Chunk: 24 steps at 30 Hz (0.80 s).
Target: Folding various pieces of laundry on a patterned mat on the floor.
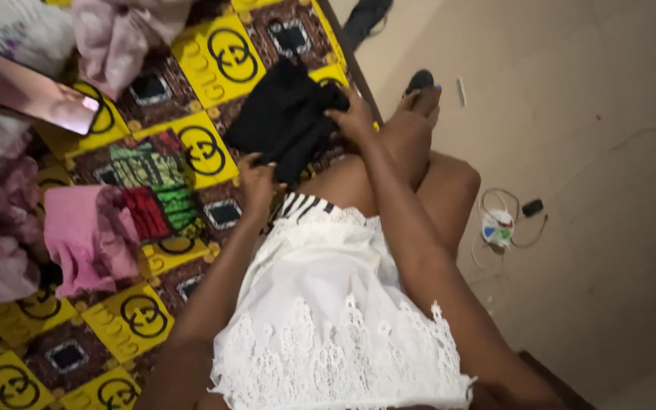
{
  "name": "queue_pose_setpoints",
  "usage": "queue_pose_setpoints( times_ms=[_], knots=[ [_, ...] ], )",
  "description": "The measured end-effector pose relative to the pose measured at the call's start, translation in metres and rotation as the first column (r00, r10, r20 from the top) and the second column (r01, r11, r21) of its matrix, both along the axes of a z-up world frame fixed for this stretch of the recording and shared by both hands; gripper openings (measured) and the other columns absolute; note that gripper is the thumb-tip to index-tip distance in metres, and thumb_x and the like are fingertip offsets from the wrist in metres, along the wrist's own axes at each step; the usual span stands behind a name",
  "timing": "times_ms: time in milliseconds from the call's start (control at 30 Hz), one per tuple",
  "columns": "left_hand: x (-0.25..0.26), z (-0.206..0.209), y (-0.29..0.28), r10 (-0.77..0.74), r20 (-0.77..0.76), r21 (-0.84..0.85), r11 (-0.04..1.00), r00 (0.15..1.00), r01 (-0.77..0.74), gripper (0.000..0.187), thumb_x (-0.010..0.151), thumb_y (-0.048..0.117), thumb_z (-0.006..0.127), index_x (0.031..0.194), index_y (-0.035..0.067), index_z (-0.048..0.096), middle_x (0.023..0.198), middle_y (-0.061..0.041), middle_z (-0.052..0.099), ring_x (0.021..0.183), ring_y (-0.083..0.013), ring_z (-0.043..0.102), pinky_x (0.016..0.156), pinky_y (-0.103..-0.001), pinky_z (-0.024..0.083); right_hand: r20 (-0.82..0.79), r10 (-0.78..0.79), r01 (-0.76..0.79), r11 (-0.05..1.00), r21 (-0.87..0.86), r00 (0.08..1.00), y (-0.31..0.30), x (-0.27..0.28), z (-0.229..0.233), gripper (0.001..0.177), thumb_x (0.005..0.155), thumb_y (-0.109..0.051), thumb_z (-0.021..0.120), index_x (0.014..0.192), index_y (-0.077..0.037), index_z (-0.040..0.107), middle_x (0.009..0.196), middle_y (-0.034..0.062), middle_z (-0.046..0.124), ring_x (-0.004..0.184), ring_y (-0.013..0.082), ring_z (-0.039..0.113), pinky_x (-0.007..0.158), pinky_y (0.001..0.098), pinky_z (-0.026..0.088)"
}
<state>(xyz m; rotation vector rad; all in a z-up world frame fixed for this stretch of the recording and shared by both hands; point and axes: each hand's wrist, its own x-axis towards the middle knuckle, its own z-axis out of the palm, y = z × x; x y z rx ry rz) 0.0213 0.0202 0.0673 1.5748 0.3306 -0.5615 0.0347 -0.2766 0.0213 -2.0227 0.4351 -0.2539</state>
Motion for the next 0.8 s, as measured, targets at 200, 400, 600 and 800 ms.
queue_pose_setpoints(
  times_ms=[200,400,600,800],
  knots=[
    [0.104,0.044,-0.032,-0.302,0.757,0.461,0.875,0.580,-0.146,0.035,0.094,0.022,0.079,0.119,0.003,0.063,0.105,-0.016,0.064,0.097,-0.0339,0.063,0.086,-0.046,0.051,-0.180,0.005,0.049,0.954,0.296,0.984,0.009,-0.003,0.036,0.058,0.076,-0.016,0.086,0.128,-0.002,0.064,0.108,0.0151,0.075,0.088,0.0234,0.075,0.075,0.0397,0.062],
    [0.212,0.001,-0.107,-0.675,0.320,0.657,0.664,0.665,0.358,0.038,0.084,0.039,0.086,0.104,0.008,0.076,0.098,-0.014,0.074,0.091,-0.0321,0.068,0.080,-0.047,0.052,-0.171,-0.004,0.033,0.986,0.164,0.985,0.003,0.001,0.019,0.047,0.077,-0.024,0.089,0.114,0.000,0.072,0.099,0.0138,0.077,0.088,0.0240,0.074,0.076,0.0381,0.059],
    [0.253,-0.033,-0.135,-0.713,0.379,0.273,0.695,0.590,0.665,0.025,0.089,0.019,0.078,0.112,0.009,0.078,0.099,-0.010,0.076,0.086,-0.0192,0.069,0.076,-0.036,0.055,-0.149,-0.035,0.042,0.998,0.043,0.988,0.001,0.002,0.004,0.051,0.076,-0.025,0.087,0.117,0.001,0.071,0.110,0.0173,0.074,0.101,0.0277,0.072,0.087,0.0385,0.057],
    [0.252,0.028,-0.146,-0.760,0.136,0.359,0.636,0.635,0.684,0.034,0.089,0.023,0.084,0.117,0.008,0.073,0.100,-0.009,0.072,0.083,-0.0180,0.065,0.073,-0.034,0.052,-0.125,-0.055,0.060,0.997,0.039,0.991,0.006,0.001,0.009,0.062,0.075,-0.024,0.086,0.127,0.002,0.065,0.121,0.0194,0.072,0.112,0.0301,0.070,0.098,0.0387,0.054]
  ],
)
